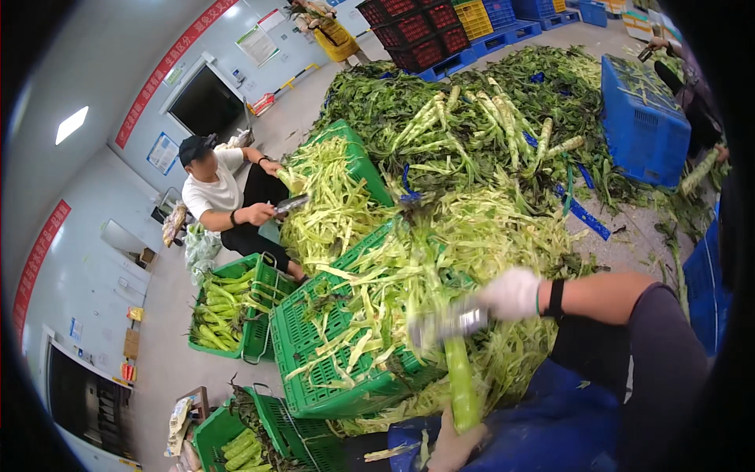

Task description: The person peels celtuce stalks with a hand tool, rotating each one to reach all sides before placing it into a green crate.

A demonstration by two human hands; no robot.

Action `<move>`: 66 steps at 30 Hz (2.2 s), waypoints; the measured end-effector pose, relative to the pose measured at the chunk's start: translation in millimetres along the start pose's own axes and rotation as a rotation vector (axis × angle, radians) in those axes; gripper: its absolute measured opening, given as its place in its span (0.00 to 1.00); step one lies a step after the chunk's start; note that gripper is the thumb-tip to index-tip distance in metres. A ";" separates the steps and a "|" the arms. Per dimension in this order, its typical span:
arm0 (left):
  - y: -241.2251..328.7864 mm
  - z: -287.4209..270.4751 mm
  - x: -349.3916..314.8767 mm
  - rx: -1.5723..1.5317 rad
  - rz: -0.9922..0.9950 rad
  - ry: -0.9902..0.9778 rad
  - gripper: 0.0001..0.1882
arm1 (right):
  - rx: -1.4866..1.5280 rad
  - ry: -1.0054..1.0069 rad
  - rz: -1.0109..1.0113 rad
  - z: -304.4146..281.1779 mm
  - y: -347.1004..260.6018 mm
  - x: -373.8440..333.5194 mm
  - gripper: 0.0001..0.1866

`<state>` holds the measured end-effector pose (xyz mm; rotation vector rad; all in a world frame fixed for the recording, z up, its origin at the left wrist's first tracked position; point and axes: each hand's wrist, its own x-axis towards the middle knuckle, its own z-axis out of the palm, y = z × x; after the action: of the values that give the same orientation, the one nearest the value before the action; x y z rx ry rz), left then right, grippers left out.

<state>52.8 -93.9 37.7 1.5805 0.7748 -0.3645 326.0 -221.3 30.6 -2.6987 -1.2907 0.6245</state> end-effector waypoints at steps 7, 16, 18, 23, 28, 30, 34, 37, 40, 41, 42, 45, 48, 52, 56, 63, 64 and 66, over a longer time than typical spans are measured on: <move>-46.4 -0.3 4.8 0.072 -0.006 0.068 0.45 | -0.093 0.286 0.324 3.4 89.1 51.3 0.10; -64.4 1.6 22.4 -0.147 0.035 -0.056 0.41 | -0.121 -0.002 0.109 -10.3 18.4 20.1 0.10; -58.9 -1.6 15.7 -0.065 -0.008 -0.033 0.46 | -0.110 0.066 0.304 -22.8 36.9 44.3 0.14; -23.9 -1.4 1.2 -0.183 -0.087 -0.073 0.32 | -0.051 0.118 0.193 -3.2 34.0 17.9 0.13; -67.2 -11.5 11.7 -0.703 -0.067 -0.284 0.26 | -0.095 -0.076 -0.207 9.1 -13.1 -9.5 0.11; -69.9 -6.4 4.7 -0.612 -0.134 -0.167 0.24 | 0.011 0.108 0.149 -0.2 33.1 9.0 0.11; -129.7 -15.1 63.7 -0.511 0.031 -0.443 0.25 | -0.021 0.242 0.251 -10.8 44.8 29.0 0.10; -105.0 -2.7 53.3 -0.549 -0.110 -0.298 0.28 | -0.115 -0.102 -0.085 1.2 -16.0 -16.5 0.10; -103.8 4.4 50.5 -0.409 -0.072 -0.256 0.28 | -0.107 -0.041 -0.118 17.6 -22.3 -17.3 0.09; -92.6 6.3 43.6 -0.396 -0.074 -0.281 0.28 | -0.114 0.146 -0.013 24.0 5.2 -2.9 0.08; -73.3 7.0 36.2 -0.418 -0.106 -0.249 0.27 | -0.082 0.202 0.139 16.3 30.4 16.3 0.08; -79.9 0.9 37.3 -0.540 -0.139 -0.283 0.26 | -0.069 0.254 0.265 8.6 68.4 41.8 0.09; -132.6 -6.9 66.3 -0.559 -0.144 -0.406 0.24 | 0.016 -0.022 0.069 8.3 1.1 -2.4 0.12; -128.0 -9.9 67.9 -0.840 -0.340 -0.461 0.25 | -0.105 -0.045 -0.128 24.0 -10.3 -5.8 0.10; -136.5 -0.8 68.7 -0.994 -0.326 -0.504 0.26 | -0.069 0.197 0.348 1.2 72.1 63.3 0.09; -119.1 5.9 66.5 -0.575 -0.126 -0.371 0.27 | -0.141 -0.128 -0.256 10.9 -27.7 -15.2 0.12; -113.8 5.7 66.2 -0.566 -0.133 -0.391 0.27 | -0.144 -0.143 -0.216 20.2 -22.6 -9.6 0.13; -99.3 6.2 58.0 -0.780 -0.122 -0.472 0.29 | -0.041 0.089 0.052 14.4 21.8 21.0 0.12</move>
<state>30.1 -84.8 -74.9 0.6786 0.5428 -0.4343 347.9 -220.6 5.3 -2.7667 -1.2295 0.4817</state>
